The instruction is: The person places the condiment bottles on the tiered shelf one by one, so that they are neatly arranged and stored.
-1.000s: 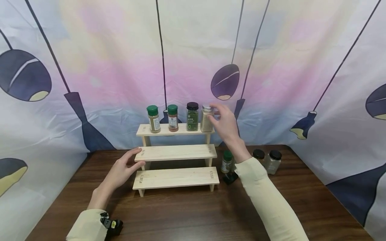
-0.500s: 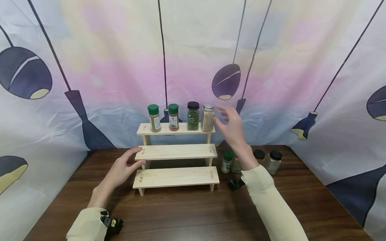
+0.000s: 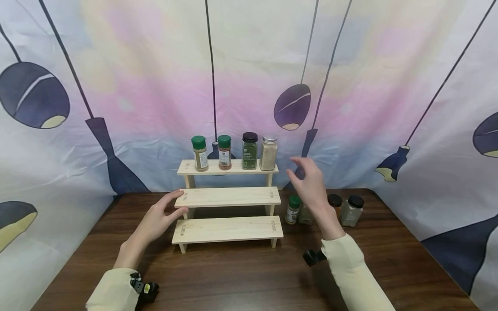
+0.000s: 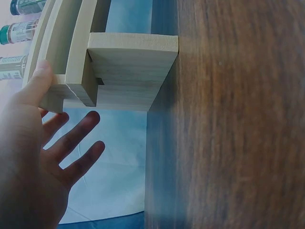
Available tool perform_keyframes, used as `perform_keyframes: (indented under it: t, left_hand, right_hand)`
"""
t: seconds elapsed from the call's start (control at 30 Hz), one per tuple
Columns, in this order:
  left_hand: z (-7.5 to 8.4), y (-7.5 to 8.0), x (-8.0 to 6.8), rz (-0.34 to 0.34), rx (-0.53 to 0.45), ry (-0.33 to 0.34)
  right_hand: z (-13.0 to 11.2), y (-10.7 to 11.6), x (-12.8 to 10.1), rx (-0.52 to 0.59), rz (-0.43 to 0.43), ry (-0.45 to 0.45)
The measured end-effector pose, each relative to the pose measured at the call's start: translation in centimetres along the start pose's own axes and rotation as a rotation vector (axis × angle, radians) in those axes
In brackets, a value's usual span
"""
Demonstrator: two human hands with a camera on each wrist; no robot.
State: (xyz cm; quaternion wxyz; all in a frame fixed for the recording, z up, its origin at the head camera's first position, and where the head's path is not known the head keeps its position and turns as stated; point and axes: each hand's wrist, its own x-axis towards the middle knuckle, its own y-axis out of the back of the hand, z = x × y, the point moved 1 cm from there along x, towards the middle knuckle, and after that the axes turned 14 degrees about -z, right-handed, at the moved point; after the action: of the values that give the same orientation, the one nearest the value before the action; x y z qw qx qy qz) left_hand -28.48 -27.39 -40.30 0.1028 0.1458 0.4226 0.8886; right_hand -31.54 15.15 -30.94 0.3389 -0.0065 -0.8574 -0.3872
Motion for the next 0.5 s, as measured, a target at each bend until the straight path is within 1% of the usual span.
perform_keyframes:
  t: [0.2,0.3,0.5]
  left_hand:
    - [0.0,-0.1,0.0,0.014,0.005,-0.001]
    - [0.1,0.0,0.0,0.023,0.008,-0.008]
    - [0.2,0.0,0.0,0.02,0.009,-0.009]
  right_hand:
    - [1.0,-0.2,-1.6,-0.014,-0.02,-0.044]
    - [1.2,-0.3,-2.0,-0.024,-0.026,-0.052]
    - [1.6,-0.5,-3.0,-0.035,-0.055,-0.08]
